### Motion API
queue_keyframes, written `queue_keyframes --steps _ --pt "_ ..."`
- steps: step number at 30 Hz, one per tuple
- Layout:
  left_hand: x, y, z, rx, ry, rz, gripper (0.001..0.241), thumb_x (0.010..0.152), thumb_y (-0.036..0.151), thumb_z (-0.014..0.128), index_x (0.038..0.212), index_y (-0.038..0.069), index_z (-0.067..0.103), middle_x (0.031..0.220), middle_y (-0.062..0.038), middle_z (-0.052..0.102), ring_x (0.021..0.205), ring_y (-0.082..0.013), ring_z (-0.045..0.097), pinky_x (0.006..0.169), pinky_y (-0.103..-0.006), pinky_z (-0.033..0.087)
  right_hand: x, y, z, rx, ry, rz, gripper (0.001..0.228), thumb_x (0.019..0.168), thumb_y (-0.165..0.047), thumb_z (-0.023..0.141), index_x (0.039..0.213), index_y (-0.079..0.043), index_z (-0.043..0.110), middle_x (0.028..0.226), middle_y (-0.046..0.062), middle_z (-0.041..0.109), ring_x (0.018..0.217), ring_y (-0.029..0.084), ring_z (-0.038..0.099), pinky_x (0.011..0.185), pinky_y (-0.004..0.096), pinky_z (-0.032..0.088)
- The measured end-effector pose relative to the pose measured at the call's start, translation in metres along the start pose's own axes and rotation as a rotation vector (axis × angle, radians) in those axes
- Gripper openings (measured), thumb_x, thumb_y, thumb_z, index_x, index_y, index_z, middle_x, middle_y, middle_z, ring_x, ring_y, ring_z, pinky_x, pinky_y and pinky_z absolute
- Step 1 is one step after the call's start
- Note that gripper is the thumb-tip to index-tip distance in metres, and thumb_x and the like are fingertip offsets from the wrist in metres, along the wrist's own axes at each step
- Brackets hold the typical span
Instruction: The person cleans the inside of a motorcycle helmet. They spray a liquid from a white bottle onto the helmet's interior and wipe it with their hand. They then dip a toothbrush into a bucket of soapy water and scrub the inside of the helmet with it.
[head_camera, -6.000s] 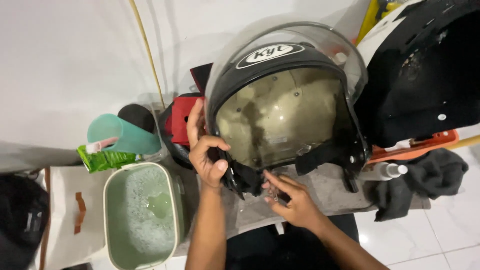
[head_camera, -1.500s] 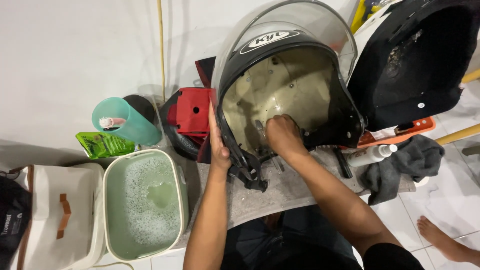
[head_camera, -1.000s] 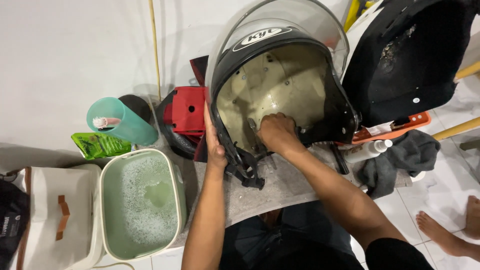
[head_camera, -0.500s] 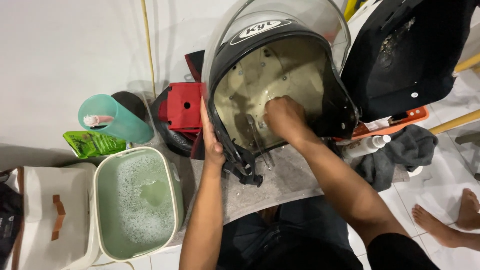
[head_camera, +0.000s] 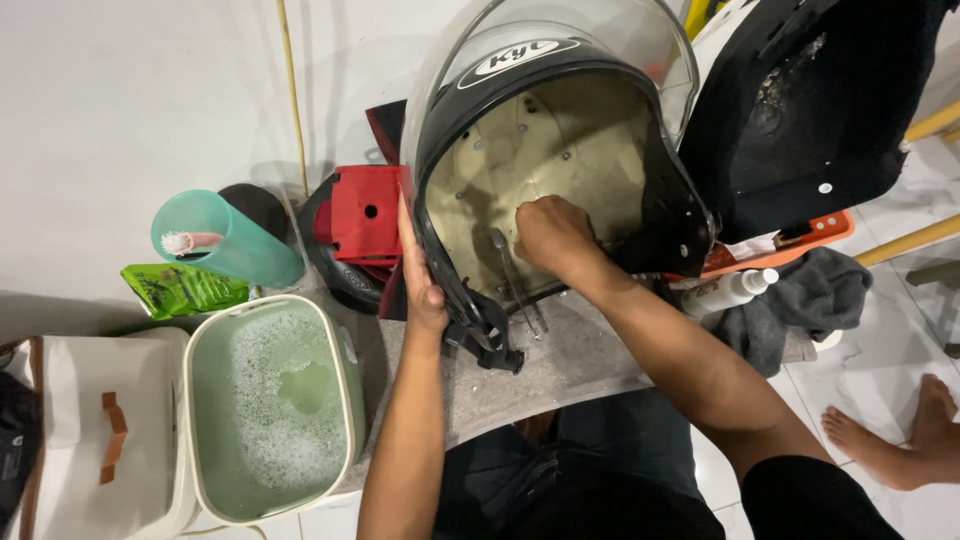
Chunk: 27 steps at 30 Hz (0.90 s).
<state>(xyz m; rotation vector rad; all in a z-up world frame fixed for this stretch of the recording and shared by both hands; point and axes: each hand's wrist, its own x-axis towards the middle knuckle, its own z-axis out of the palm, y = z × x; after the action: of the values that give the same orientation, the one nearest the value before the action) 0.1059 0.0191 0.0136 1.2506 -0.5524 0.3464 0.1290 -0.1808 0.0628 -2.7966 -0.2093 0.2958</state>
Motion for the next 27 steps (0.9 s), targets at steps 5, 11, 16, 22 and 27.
queue_keyframes --steps 5,11,16,22,27 --pt "-0.004 -0.007 -0.010 0.027 -0.025 -0.010 0.141 0.062 0.100 0.049 0.166 0.017 0.002 0.165 -0.011 0.033 0.152 -0.0248 0.031 0.129 -0.0426 0.019 -0.001 0.001 -0.005 0.014 -0.049 0.016 0.021 0.088 -0.011 0.070 0.090 0.010 0.075 0.080 0.030 0.072 0.085 0.049 0.073 0.068 0.061 0.058" --pt "0.002 0.011 -0.001 0.020 -0.040 -0.009 0.140 0.063 0.097 0.054 0.166 0.017 0.002 0.165 -0.012 0.034 0.151 -0.0269 0.034 0.129 -0.0452 0.021 -0.007 -0.001 -0.013 0.138 -0.048 -0.009 0.024 0.084 -0.010 0.071 0.084 0.014 0.072 0.078 0.035 0.070 0.084 0.053 0.071 0.067 0.062 0.056" --pt "0.001 0.006 0.000 0.047 -0.037 -0.001 0.139 0.064 0.098 0.052 0.166 0.017 0.004 0.165 -0.012 0.034 0.152 -0.0275 0.033 0.129 -0.0448 0.021 0.002 -0.001 -0.008 0.073 -0.065 0.046 0.021 0.084 -0.013 0.075 0.084 0.008 0.074 0.075 0.029 0.070 0.081 0.047 0.073 0.065 0.057 0.057" --pt "0.000 0.000 -0.003 0.043 -0.033 0.000 0.141 0.062 0.099 0.051 0.166 0.015 0.003 0.165 -0.013 0.034 0.152 -0.0276 0.032 0.129 -0.0450 0.020 0.002 -0.006 -0.012 0.068 -0.106 0.021 0.023 0.085 -0.013 0.074 0.088 0.010 0.074 0.081 0.032 0.072 0.086 0.051 0.073 0.067 0.059 0.057" --pt "0.000 0.000 -0.002 0.058 -0.030 0.011 0.143 0.061 0.100 0.049 0.166 0.015 0.002 0.166 -0.013 0.032 0.153 -0.0273 0.031 0.129 -0.0440 0.019 0.007 0.001 -0.006 0.107 -0.081 -0.010 0.021 0.087 -0.011 0.069 0.085 0.009 0.074 0.079 0.030 0.072 0.084 0.050 0.073 0.065 0.058 0.056"
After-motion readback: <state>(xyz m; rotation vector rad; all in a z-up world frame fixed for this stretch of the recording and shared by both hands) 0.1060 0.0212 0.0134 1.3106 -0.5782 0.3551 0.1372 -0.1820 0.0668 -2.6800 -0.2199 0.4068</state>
